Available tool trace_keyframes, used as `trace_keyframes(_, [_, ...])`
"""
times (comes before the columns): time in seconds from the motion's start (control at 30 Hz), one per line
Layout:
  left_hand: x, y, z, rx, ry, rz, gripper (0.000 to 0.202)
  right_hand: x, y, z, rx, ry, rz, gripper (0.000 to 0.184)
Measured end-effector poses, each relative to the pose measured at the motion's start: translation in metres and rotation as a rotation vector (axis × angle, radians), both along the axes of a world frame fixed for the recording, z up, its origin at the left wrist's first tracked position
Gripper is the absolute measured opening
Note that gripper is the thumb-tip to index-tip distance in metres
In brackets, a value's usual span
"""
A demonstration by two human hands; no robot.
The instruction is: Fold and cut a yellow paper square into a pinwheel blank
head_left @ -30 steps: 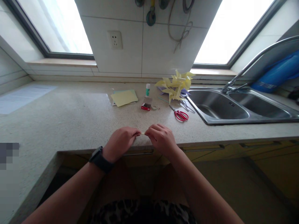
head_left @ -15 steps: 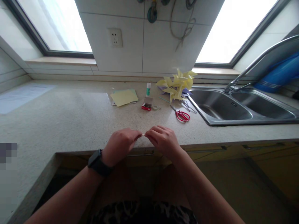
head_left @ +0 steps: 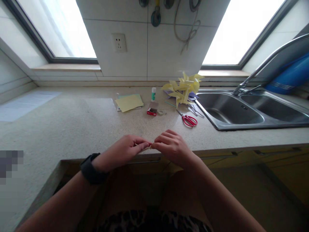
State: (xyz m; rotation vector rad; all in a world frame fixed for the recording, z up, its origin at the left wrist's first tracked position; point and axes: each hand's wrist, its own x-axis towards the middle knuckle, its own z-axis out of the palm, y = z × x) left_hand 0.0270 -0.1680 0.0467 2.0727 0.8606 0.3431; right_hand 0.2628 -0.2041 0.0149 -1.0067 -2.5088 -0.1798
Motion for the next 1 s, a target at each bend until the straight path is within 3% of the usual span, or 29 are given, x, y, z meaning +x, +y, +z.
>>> trace_keyframes(0.13, [-0.003,0.012,0.007,-0.263,-0.036,-0.069,0.031,0.000,-0.006,0.015,-0.013,0.099,0.100,0.022])
trace_keyframes(0.23, [-0.001,0.014,0.005,-0.401,-0.077,-0.053,0.029,0.001,-0.008,0.021,0.067,0.134,0.080,0.017])
trace_keyframes(0.4, [0.005,0.007,0.002,-0.564,-0.190,0.038,0.030,0.003,-0.006,0.023,0.275,0.197,0.046,0.007])
trace_keyframes(0.57, [0.011,0.001,-0.002,-0.664,-0.334,0.106,0.030,0.002,-0.002,0.027,0.248,0.268,0.074,0.007])
trace_keyframes(0.7, [0.017,0.003,-0.010,-0.681,-0.454,0.187,0.025,-0.002,0.000,0.019,0.058,0.478,0.015,0.004])
trace_keyframes(0.83, [0.023,0.011,-0.020,-0.659,-0.566,0.270,0.021,-0.008,0.001,0.010,-0.240,0.786,-0.205,0.005])
trace_keyframes(1.0, [0.031,0.027,-0.025,-0.614,-0.626,0.299,0.022,-0.012,0.012,0.007,-0.479,0.852,-0.316,0.017])
